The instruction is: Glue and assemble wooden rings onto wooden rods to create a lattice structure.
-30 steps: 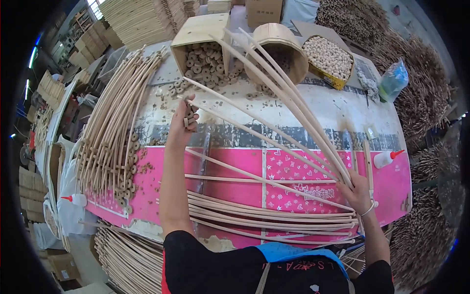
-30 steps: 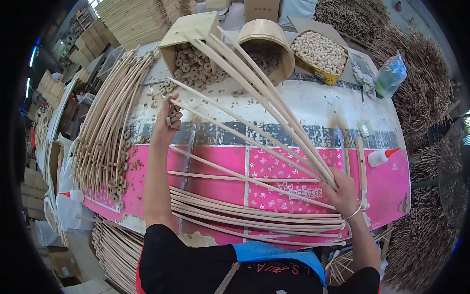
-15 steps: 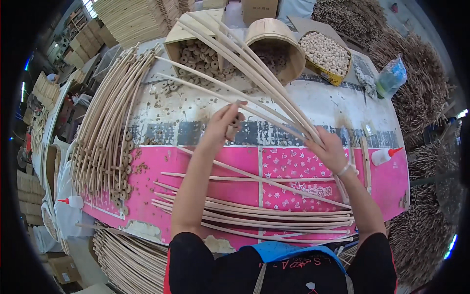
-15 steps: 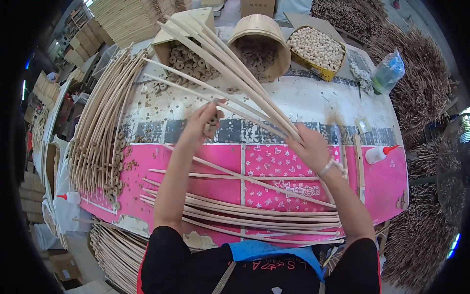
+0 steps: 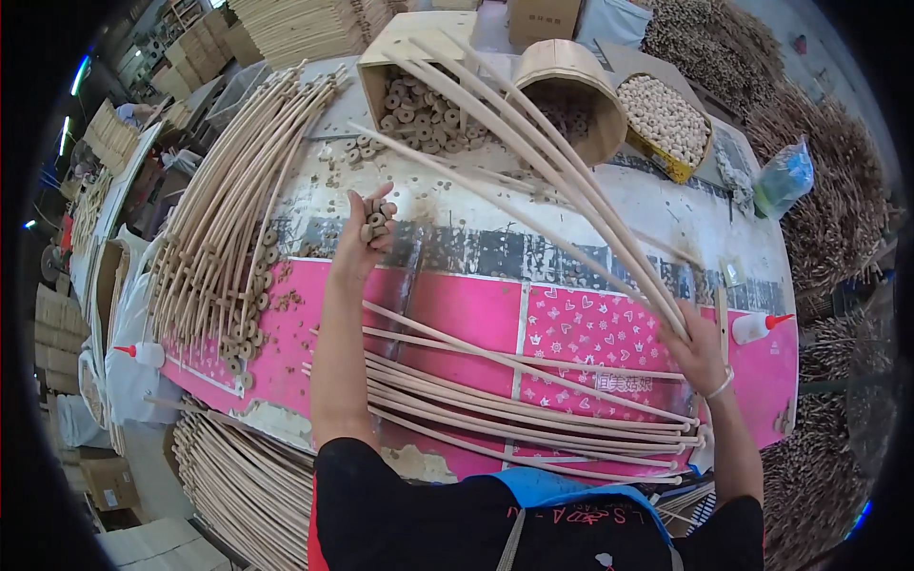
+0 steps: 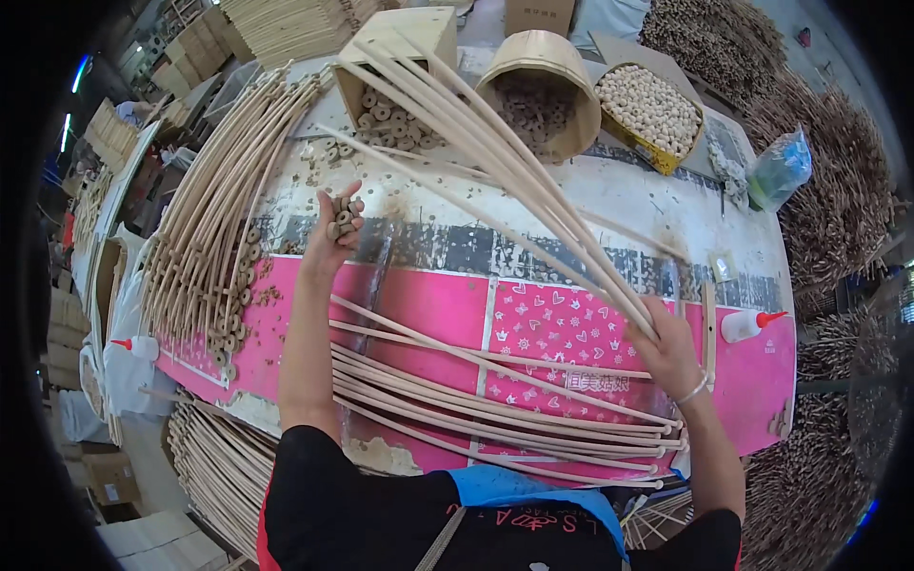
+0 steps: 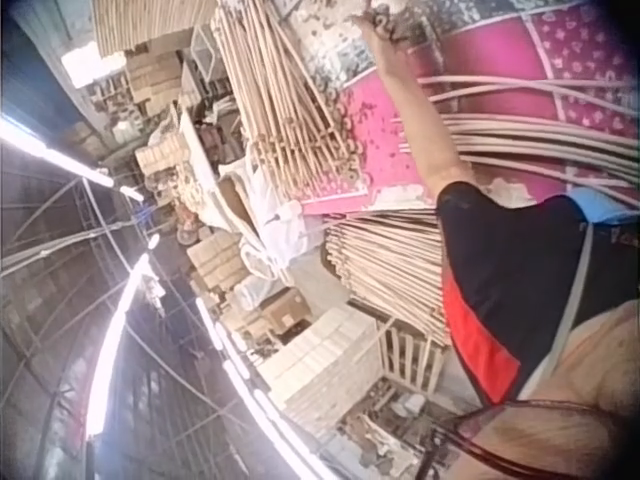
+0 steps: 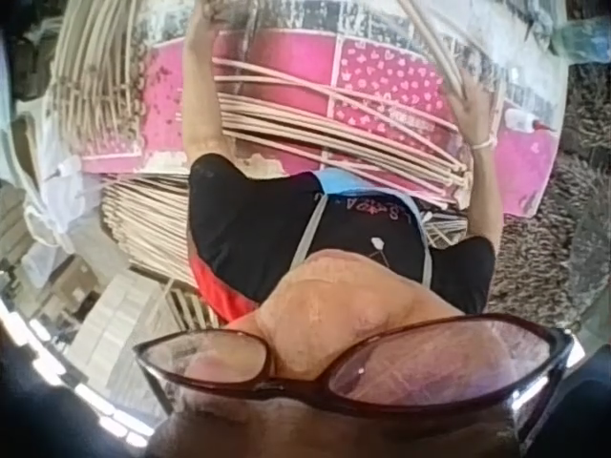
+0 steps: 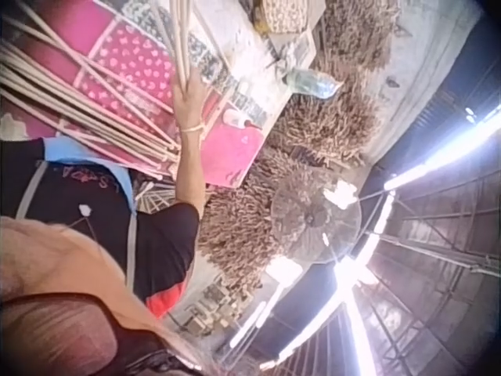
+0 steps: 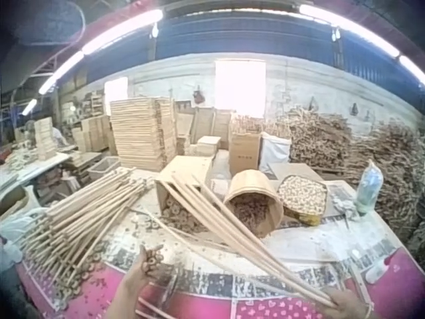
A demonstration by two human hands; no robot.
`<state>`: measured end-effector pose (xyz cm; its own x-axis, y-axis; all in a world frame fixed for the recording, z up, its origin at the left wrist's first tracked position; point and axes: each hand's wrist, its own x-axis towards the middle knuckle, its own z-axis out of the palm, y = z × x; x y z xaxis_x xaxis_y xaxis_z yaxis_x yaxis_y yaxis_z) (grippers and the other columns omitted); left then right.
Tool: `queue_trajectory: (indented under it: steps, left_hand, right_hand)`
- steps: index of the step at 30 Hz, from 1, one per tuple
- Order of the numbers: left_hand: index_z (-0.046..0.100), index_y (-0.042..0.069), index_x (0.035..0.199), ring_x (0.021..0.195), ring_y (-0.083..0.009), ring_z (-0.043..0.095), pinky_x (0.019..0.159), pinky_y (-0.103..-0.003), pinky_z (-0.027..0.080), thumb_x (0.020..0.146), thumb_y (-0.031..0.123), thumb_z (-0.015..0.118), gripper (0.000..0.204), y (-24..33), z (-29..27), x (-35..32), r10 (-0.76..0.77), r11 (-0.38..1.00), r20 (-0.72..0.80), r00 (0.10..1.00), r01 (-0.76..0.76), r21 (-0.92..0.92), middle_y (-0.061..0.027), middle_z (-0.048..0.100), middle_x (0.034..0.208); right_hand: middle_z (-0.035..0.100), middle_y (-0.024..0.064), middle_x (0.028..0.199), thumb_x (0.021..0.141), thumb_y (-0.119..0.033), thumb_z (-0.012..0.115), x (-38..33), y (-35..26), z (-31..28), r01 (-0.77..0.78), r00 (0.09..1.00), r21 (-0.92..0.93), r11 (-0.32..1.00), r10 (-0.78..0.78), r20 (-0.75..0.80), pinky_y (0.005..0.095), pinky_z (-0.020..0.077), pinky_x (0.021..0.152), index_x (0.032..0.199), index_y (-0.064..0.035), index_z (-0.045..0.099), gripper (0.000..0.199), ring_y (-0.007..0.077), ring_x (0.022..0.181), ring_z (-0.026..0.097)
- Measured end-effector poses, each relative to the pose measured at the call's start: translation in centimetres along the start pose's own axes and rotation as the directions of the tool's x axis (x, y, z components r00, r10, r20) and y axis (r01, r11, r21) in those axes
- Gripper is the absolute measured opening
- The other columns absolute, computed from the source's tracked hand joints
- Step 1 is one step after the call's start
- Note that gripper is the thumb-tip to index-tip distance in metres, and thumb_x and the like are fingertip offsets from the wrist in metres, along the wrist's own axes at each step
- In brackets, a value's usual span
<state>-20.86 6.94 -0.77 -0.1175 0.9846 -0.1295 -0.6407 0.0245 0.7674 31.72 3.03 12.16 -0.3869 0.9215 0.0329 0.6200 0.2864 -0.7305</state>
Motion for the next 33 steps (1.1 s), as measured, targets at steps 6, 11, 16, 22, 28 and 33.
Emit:
queue_trajectory:
  steps: [6, 11, 16, 22, 28, 33]
  left_hand:
    - [0.048, 0.008, 0.145, 0.070, -0.0041, 0.054, 0.045, -0.015, 0.033, 0.096, 0.069, 0.041, 0.079, 0.8, -1.5, 0.2, 0.027, 0.999, 0.037, 0.999, -0.028, 0.033, -0.0014, 0.061, 0.091]
    - [0.049, 0.008, 0.143, 0.068, -0.0054, 0.053, 0.045, -0.015, 0.033, 0.095, 0.070, 0.041, 0.080, 1.6, -1.7, -0.2, -0.005, 0.997, 0.110, 0.994, -0.003, 0.075, -0.0028, 0.060, 0.090]
    - [0.053, 0.007, 0.131, 0.063, -0.0070, 0.051, 0.044, -0.017, 0.033, 0.095, 0.070, 0.043, 0.074, 1.2, -1.9, 0.6, 0.011, 0.998, -0.156, 0.988, -0.003, 0.056, -0.0047, 0.061, 0.089]
    - [0.054, 0.004, 0.127, 0.063, -0.0135, 0.054, 0.043, -0.025, 0.037, 0.101, 0.065, 0.040, 0.068, 0.6, -4.2, 2.4, -0.072, 0.991, -0.326, 0.942, 0.105, 0.085, -0.0086, 0.062, 0.088]
    - [0.054, 0.003, 0.130, 0.066, -0.0154, 0.057, 0.046, -0.024, 0.040, 0.103, 0.032, 0.048, 0.040, 1.0, -4.4, 2.8, -0.012, 1.000, -0.352, 0.936, 0.011, -0.005, -0.0116, 0.063, 0.096]
    - [0.059, 0.007, 0.129, 0.068, -0.0117, 0.058, 0.048, -0.021, 0.041, 0.102, 0.032, 0.062, 0.038, -0.1, -2.9, 1.7, 0.143, 0.982, -0.325, 0.935, -0.092, 0.166, -0.0069, 0.063, 0.097]
  right_hand:
    - [0.060, 0.0087, 0.073, 0.088, -0.006, 0.068, -4.0, 1.7, -0.3, -0.066, 0.991, -0.029, 0.997, 0.069, 0.112, 0.0302, 0.0455, 0.060, 0.110, -0.0022, 0.064, 0.022, 0.0139, 0.065, 0.057]
    - [0.060, 0.0082, 0.073, 0.088, -0.007, 0.068, -6.1, 1.8, -1.0, -0.106, 0.988, 0.000, 0.994, 0.105, 0.116, 0.0301, 0.0464, 0.061, 0.110, -0.0015, 0.064, 0.023, 0.0134, 0.064, 0.057]
    - [0.060, 0.0082, 0.073, 0.089, -0.007, 0.067, -6.7, 1.9, -1.1, -0.151, 0.983, -0.008, 0.988, 0.151, 0.106, 0.0299, 0.0458, 0.061, 0.110, -0.0004, 0.065, 0.022, 0.0128, 0.064, 0.056]
    - [0.060, 0.0071, 0.073, 0.089, -0.008, 0.068, -6.7, 2.3, -0.2, -0.120, 0.986, -0.011, 0.993, 0.121, 0.113, 0.0298, 0.0450, 0.060, 0.110, 0.0005, 0.064, 0.023, 0.0115, 0.064, 0.053]
    - [0.059, 0.0050, 0.072, 0.089, -0.008, 0.067, -6.4, 2.7, -0.4, -0.169, 0.980, 0.016, 0.985, 0.167, 0.105, 0.0290, 0.0442, 0.059, 0.108, 0.0007, 0.064, 0.021, 0.0104, 0.065, 0.053]
    - [0.059, 0.0038, 0.073, 0.089, -0.009, 0.069, -7.6, 3.2, 0.0, -0.199, 0.978, 0.086, 0.976, 0.194, 0.072, 0.0284, 0.0437, 0.060, 0.107, 0.0015, 0.064, 0.021, 0.0092, 0.066, 0.052]
